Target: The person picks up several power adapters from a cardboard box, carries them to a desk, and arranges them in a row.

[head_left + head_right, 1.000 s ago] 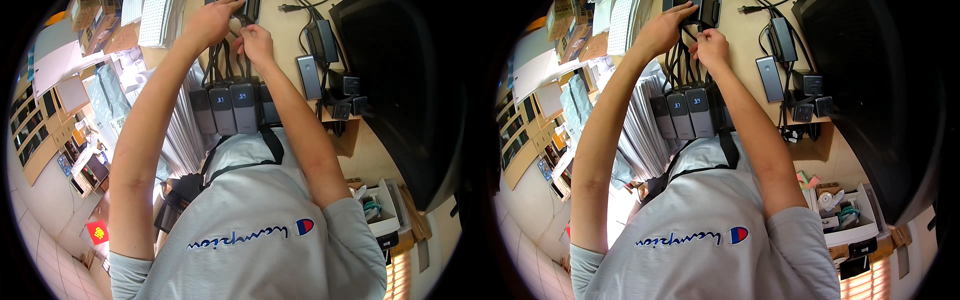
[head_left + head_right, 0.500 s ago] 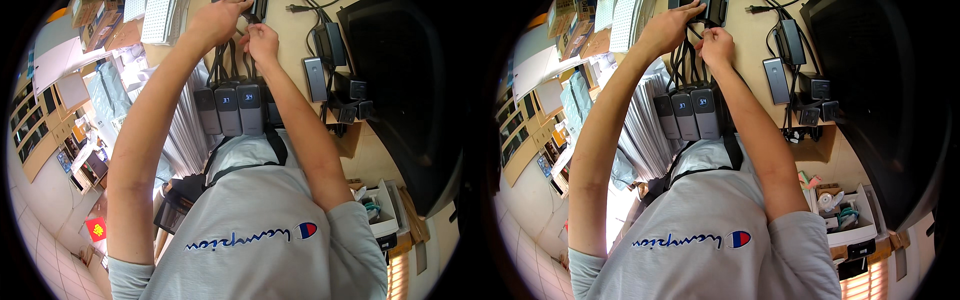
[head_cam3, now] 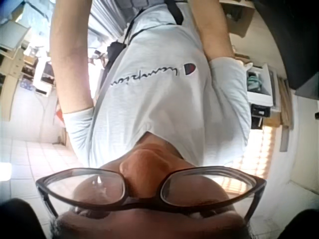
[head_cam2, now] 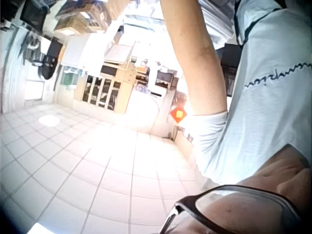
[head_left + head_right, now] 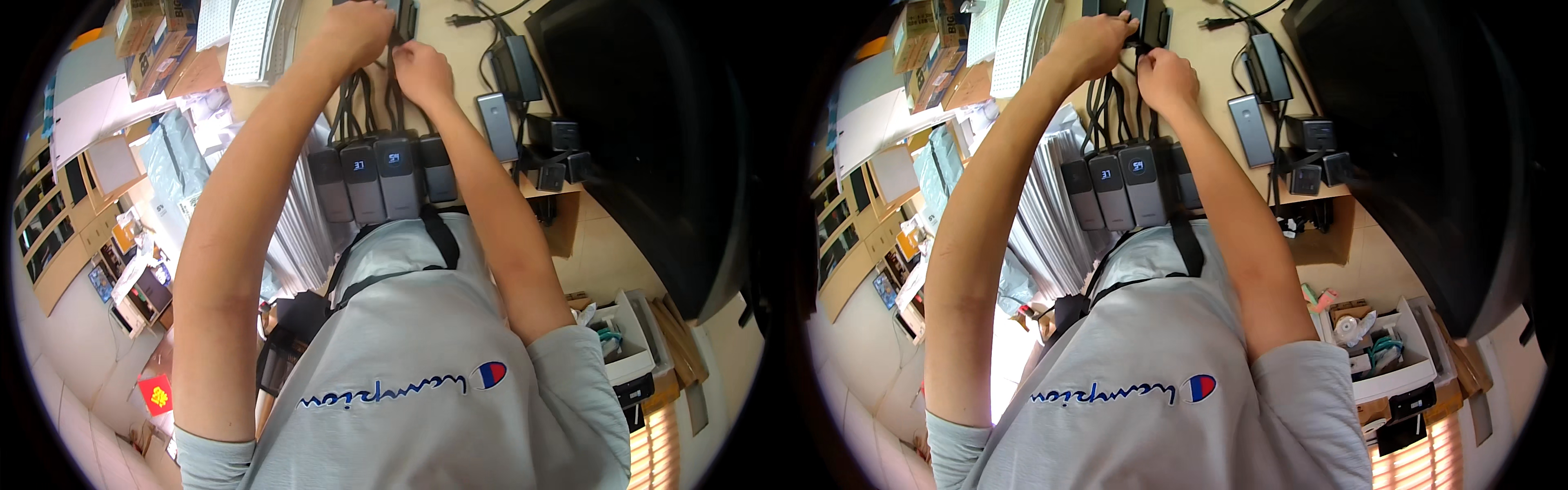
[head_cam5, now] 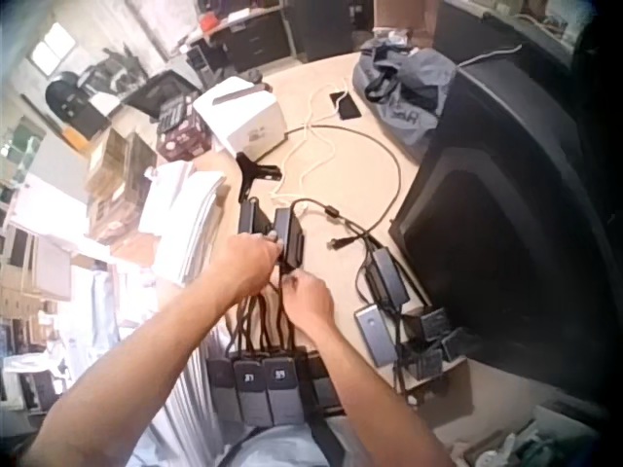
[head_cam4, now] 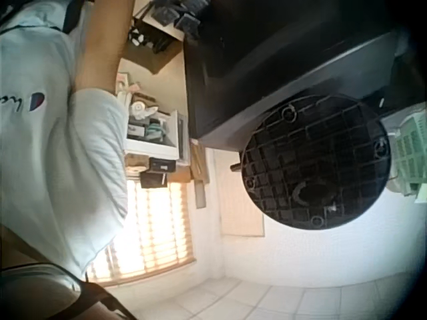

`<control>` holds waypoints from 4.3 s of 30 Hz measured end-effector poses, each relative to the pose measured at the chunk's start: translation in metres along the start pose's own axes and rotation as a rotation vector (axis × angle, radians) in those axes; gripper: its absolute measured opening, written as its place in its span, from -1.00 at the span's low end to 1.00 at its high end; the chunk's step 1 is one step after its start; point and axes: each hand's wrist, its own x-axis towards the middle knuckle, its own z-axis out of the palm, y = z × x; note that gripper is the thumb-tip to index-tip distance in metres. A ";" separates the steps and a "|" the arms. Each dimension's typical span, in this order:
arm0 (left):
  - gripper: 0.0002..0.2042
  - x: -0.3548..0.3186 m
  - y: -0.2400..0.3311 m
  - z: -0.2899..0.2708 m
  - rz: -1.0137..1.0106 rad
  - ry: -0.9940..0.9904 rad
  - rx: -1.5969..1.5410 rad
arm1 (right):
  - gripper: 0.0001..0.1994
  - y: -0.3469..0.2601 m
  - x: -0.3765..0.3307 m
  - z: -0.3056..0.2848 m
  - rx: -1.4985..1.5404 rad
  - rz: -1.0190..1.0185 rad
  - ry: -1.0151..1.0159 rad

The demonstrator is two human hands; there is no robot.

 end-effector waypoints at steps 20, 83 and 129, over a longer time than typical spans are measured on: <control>-0.59 -0.118 0.079 -0.006 -0.066 0.510 -0.807 | -0.25 0.057 -0.125 -0.102 0.564 0.146 -0.273; -0.28 -0.043 -0.003 0.017 -0.031 0.104 -0.371 | -0.88 -0.030 -0.011 0.042 1.295 0.475 0.108; -0.73 -0.164 0.222 0.060 0.450 0.254 -0.049 | -0.46 0.077 -0.178 -0.227 -0.790 -0.302 -0.032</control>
